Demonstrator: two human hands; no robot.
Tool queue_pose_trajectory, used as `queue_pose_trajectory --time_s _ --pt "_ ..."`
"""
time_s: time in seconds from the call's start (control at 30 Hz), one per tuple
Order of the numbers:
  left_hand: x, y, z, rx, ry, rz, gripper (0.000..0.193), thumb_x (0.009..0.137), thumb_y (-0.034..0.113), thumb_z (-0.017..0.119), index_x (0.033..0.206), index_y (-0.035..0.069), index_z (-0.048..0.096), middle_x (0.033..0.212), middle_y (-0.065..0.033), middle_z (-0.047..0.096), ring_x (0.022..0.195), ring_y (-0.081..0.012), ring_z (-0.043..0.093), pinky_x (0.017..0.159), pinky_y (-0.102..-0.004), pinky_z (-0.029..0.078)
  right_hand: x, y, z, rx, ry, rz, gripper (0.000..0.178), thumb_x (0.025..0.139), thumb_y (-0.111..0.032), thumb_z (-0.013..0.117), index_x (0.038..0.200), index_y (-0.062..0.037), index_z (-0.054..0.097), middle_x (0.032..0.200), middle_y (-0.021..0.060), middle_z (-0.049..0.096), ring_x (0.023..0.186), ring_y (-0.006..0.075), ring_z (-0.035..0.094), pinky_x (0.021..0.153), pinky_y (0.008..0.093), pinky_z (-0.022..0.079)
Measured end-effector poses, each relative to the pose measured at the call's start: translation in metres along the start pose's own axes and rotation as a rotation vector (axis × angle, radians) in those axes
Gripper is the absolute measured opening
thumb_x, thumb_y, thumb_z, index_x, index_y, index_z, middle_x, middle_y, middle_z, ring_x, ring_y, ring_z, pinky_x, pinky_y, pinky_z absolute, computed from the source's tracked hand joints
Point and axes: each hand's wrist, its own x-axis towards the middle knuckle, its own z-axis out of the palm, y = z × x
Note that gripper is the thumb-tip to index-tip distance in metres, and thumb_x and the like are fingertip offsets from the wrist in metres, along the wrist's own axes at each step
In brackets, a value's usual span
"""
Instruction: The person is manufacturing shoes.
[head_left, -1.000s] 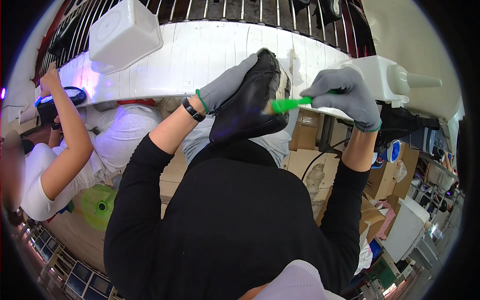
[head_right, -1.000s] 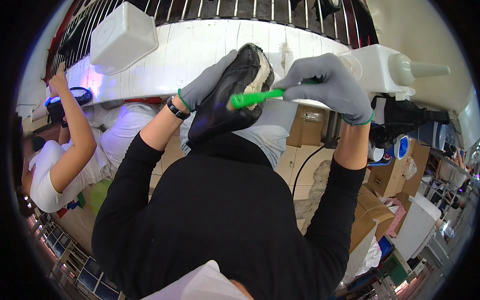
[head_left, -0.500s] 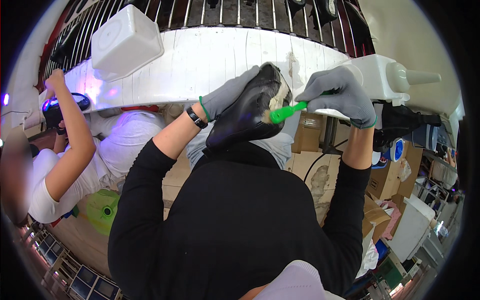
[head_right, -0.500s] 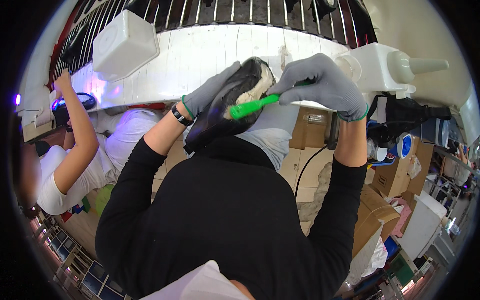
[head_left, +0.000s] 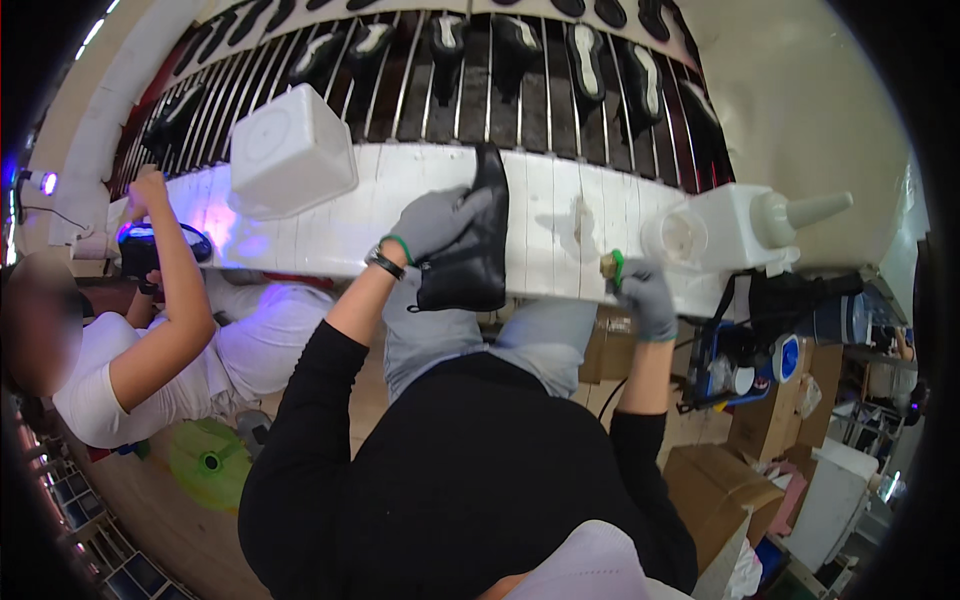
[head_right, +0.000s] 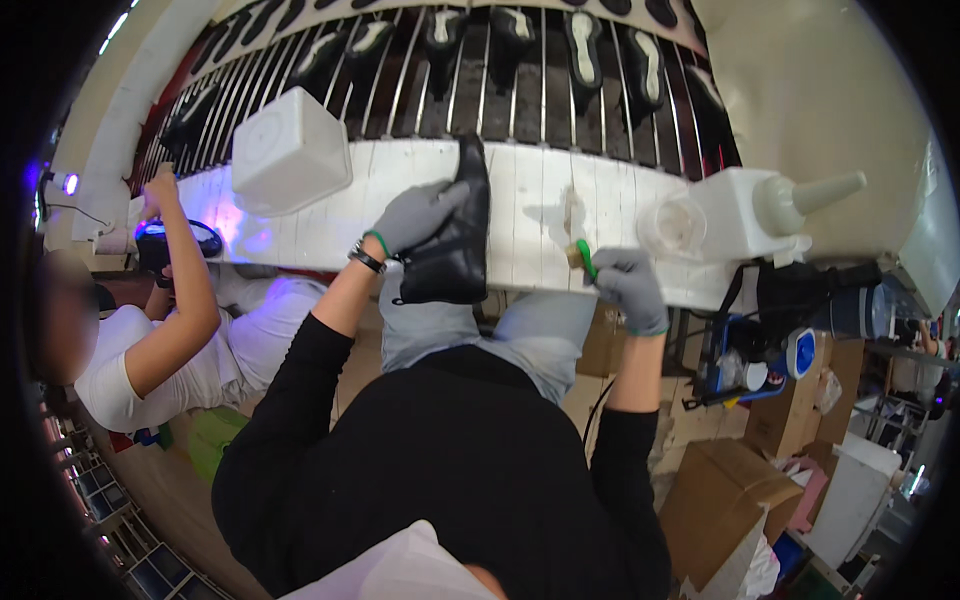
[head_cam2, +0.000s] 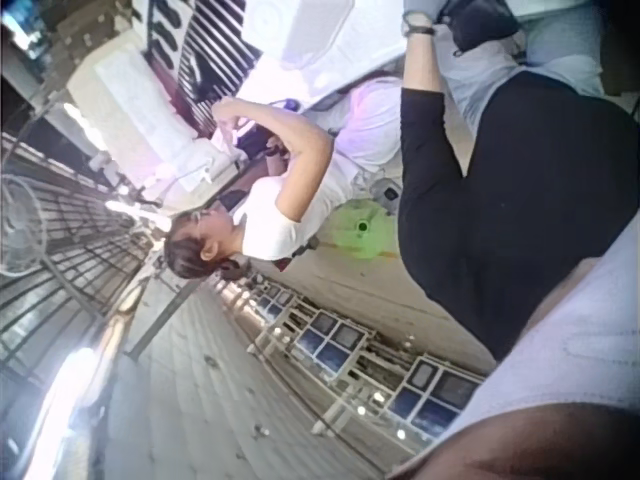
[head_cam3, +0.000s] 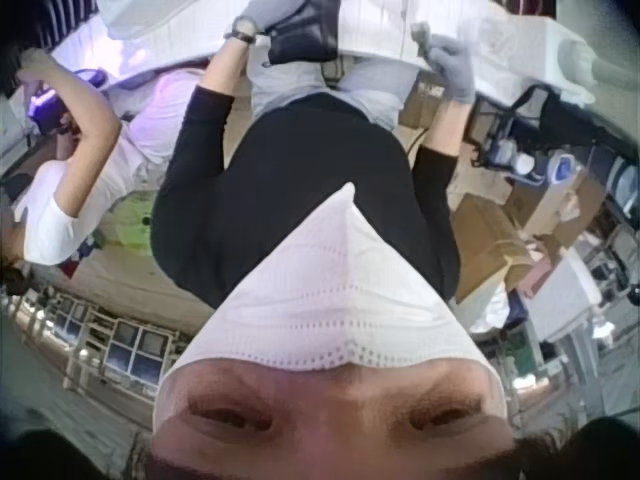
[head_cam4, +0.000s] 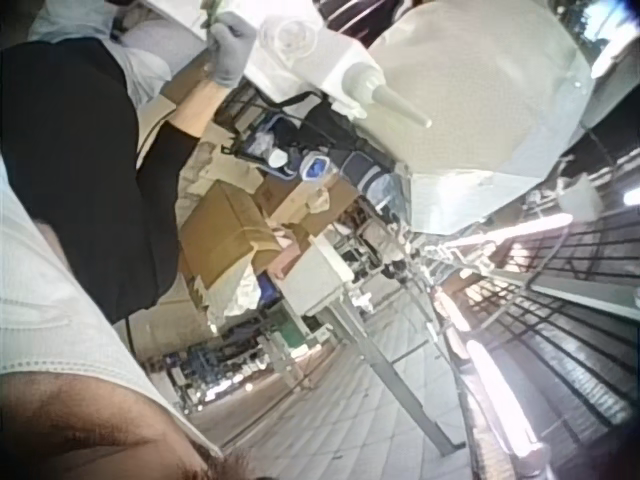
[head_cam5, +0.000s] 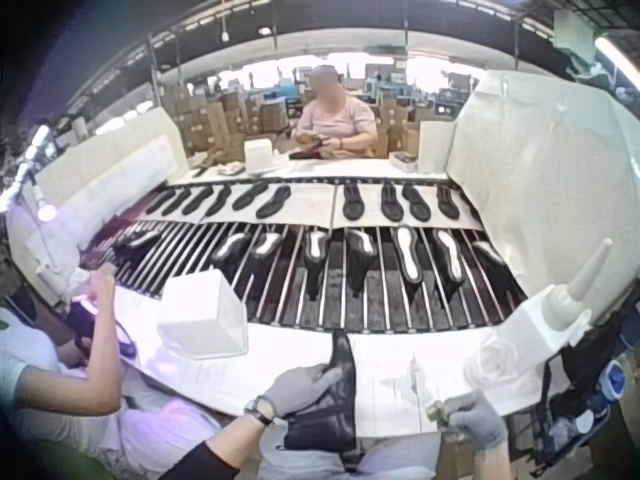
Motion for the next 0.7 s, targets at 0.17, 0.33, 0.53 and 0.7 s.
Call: queue_pose_trajectory --time_s 0.17,0.33,0.53,0.7 --pt "-0.037 -0.03 0.028 0.041 0.46 0.237 0.05 0.097 0.039 0.048 0.131 0.002 0.053 0.109 -0.0255 0.063 0.102 -0.0391 0.059 0.091 -0.0436 0.045 0.01 0.088 0.012 0.47 0.037 0.043 0.017 0.086 -0.011 0.059 0.094 0.0037 0.064 0.073 0.0082 0.062 0.048 0.008 0.045 0.042 0.0223 0.032" --pt "-0.105 -0.046 0.058 0.412 0.543 0.586 0.064 0.087 0.04 0.061 0.138 0.003 0.045 0.137 -0.0218 0.046 0.129 -0.0383 0.043 0.108 -0.0483 0.034 0.022 0.128 0.025 0.956 -0.049 -0.066 0.026 0.095 -0.026 0.058 0.101 -0.001 0.061 0.074 0.0053 0.059 0.047 0.0107 0.042 0.044 0.0241 0.031" --pt "-0.094 -0.036 0.055 0.846 0.506 0.44 0.077 0.07 0.016 0.07 0.139 0.003 0.04 0.138 -0.0235 0.044 0.131 -0.0393 0.041 0.113 -0.0494 0.028 0.022 0.129 0.015 0.988 -0.197 -0.121 0.025 0.097 -0.027 0.056 0.104 -0.0047 0.063 0.08 0.0048 0.059 0.049 0.0096 0.042 0.045 0.0231 0.032" --pt "-0.094 -0.021 0.015 0.165 0.666 0.236 0.055 0.079 0.02 0.071 0.126 -0.002 0.053 0.096 -0.0137 0.068 0.085 -0.0323 0.067 0.08 -0.0395 0.054 0.025 0.128 0.013 0.973 -0.212 -0.101 0.025 0.098 -0.028 0.055 0.101 -0.0053 0.065 0.079 0.0051 0.058 0.049 0.0097 0.041 0.045 0.0233 0.032"
